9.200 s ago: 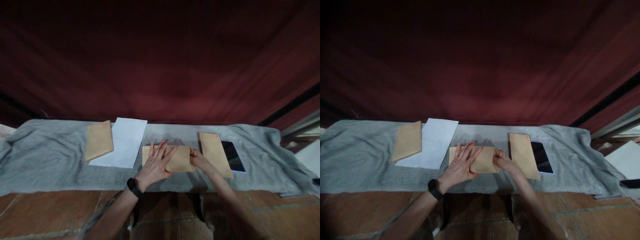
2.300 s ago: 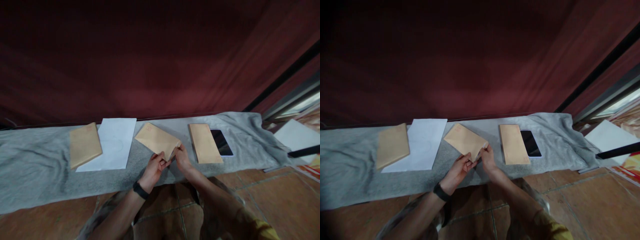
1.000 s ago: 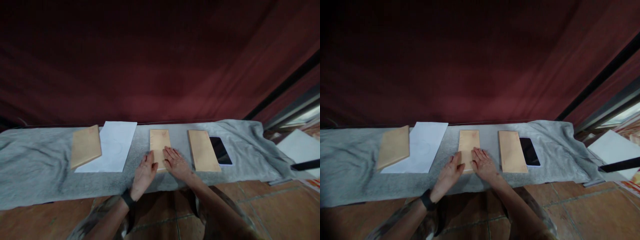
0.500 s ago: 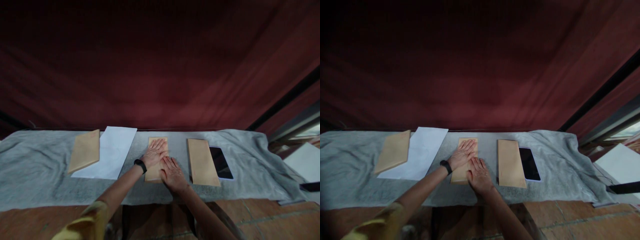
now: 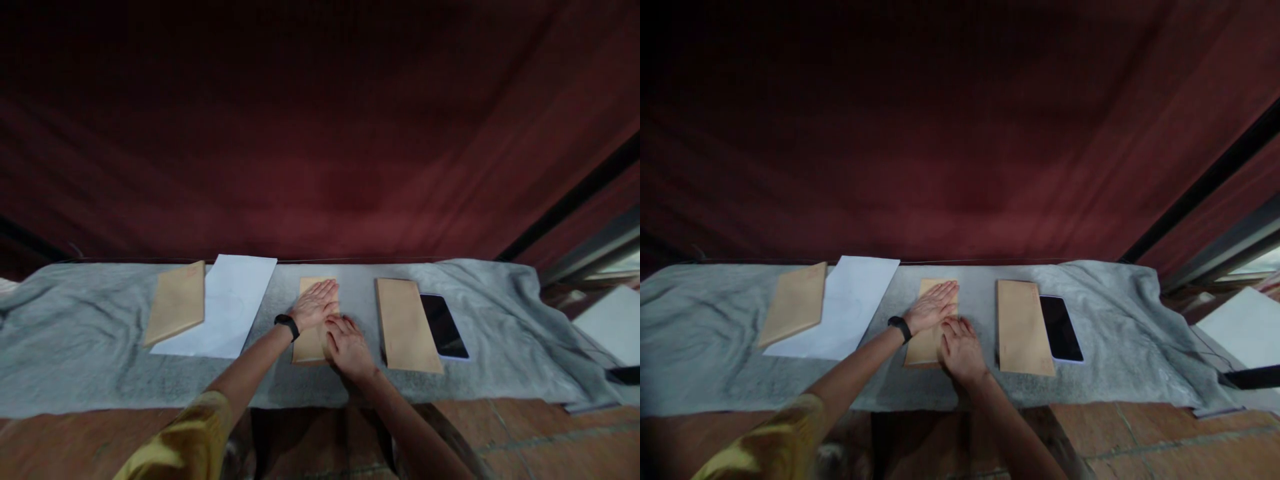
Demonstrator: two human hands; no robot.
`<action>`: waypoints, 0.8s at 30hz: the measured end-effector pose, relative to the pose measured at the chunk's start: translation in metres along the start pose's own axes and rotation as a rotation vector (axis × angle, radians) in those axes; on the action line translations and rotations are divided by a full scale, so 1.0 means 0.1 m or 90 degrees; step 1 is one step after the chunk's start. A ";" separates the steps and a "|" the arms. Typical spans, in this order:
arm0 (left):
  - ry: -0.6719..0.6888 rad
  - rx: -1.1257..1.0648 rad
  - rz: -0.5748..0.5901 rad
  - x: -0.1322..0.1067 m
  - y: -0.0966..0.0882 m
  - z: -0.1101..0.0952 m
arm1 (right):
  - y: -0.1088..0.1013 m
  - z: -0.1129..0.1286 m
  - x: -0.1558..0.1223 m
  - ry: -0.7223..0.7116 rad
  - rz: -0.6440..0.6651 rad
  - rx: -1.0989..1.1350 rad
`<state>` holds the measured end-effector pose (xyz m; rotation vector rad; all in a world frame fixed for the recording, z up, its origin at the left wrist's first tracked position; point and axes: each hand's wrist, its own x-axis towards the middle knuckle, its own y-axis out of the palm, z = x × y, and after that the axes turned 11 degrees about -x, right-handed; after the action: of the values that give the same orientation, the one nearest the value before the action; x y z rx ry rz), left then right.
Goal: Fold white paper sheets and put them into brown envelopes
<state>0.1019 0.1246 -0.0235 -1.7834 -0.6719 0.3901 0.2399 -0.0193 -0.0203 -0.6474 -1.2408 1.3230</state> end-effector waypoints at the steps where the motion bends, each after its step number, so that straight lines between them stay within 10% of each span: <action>1: 0.006 0.000 0.001 -0.04 0.01 -0.02 | -0.02 -0.01 0.01 0.003 0.001 0.006; 13: 0.016 -0.029 0.005 -0.55 0.06 -0.45 | -0.11 -0.15 0.08 0.113 -0.050 0.045; 24: 0.045 -0.064 -0.009 -1.03 0.13 -0.90 | 0.07 -0.21 0.19 -0.028 0.028 0.024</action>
<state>0.0762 -0.0099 -0.0152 -1.8772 -0.6637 0.2863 0.2526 0.0057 -0.0268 -0.6253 -1.2410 1.4003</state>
